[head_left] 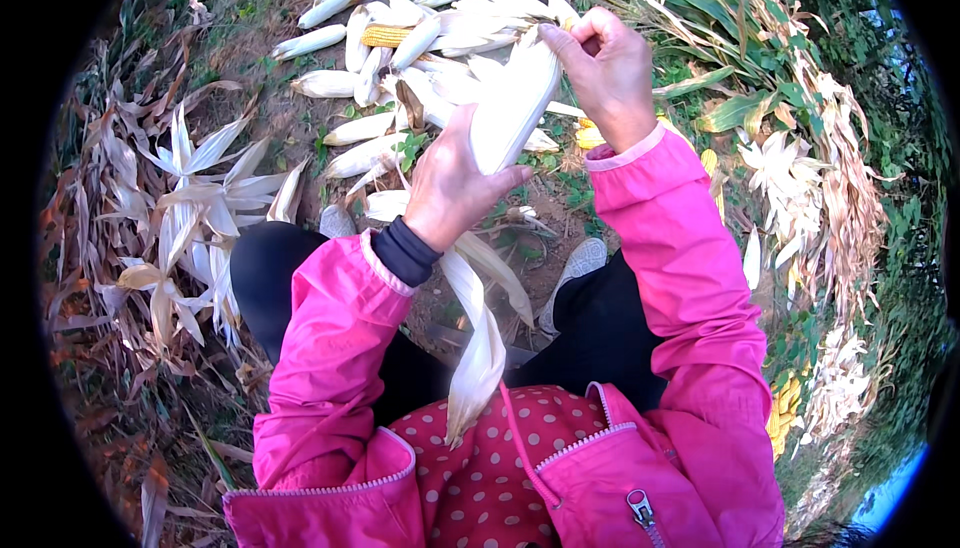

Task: The person sits on the ground in a cornfield and shucks multiple ears of corn by hand, peeling back the husks and silk to reveal the kernels. Shucked ears are placed to the side while husks accumulate nearby.

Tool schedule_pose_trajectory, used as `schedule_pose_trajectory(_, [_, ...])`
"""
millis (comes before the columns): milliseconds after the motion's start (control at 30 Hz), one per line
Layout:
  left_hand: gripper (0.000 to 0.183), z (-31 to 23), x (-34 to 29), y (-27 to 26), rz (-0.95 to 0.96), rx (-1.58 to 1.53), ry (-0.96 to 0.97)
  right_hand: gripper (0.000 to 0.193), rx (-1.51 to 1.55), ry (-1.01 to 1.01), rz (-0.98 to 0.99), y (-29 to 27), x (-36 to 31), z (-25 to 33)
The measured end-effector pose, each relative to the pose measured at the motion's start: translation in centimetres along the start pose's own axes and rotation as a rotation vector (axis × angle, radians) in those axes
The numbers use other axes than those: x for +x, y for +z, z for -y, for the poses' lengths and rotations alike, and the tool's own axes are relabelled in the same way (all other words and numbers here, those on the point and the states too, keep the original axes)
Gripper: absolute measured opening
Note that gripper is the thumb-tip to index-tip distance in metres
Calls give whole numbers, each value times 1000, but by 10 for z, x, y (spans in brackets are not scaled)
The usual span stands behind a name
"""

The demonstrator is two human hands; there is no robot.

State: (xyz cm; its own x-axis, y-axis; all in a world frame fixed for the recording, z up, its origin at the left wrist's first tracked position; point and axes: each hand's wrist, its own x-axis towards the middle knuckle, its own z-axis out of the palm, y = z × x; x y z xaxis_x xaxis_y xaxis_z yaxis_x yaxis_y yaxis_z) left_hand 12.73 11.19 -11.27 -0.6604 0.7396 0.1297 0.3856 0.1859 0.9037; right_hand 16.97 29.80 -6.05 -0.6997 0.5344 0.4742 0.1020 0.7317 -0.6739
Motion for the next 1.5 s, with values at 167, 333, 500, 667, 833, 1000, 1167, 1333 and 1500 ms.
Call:
schedule_pose_trajectory(167, [63,12,7,4,-15,-182,-19,22,45,-3,51,-3,-10,10])
schedule_pose_trajectory(333, [44,45,20,-5,132,-1002,-87,19,226,-547,417,0,-42,46])
schedule_pose_trajectory(500, [47,35,17,-24,280,-1283,-243,17,413,-454,421,1,-42,42])
schedule_pose_trajectory(667, [60,25,16,-25,280,-1632,-215,15,685,-167,398,3,-36,27])
schedule_pose_trajectory(833, [45,34,24,-23,70,-1383,-370,18,623,-73,742,-15,-49,47])
schedule_pose_trajectory(1000, [45,55,39,-41,-111,-1308,-241,24,674,58,1642,-10,-87,56])
schedule_pose_trajectory(1167, [48,53,41,-49,-164,-1141,-84,16,439,35,1734,-4,-92,41])
schedule_pose_trajectory(1333, [51,29,29,-44,-43,-1042,-91,32,938,386,1038,-38,-42,50])
schedule_pose_trajectory(1500, [58,12,20,-23,253,-1024,-65,32,801,300,290,-20,-16,25])
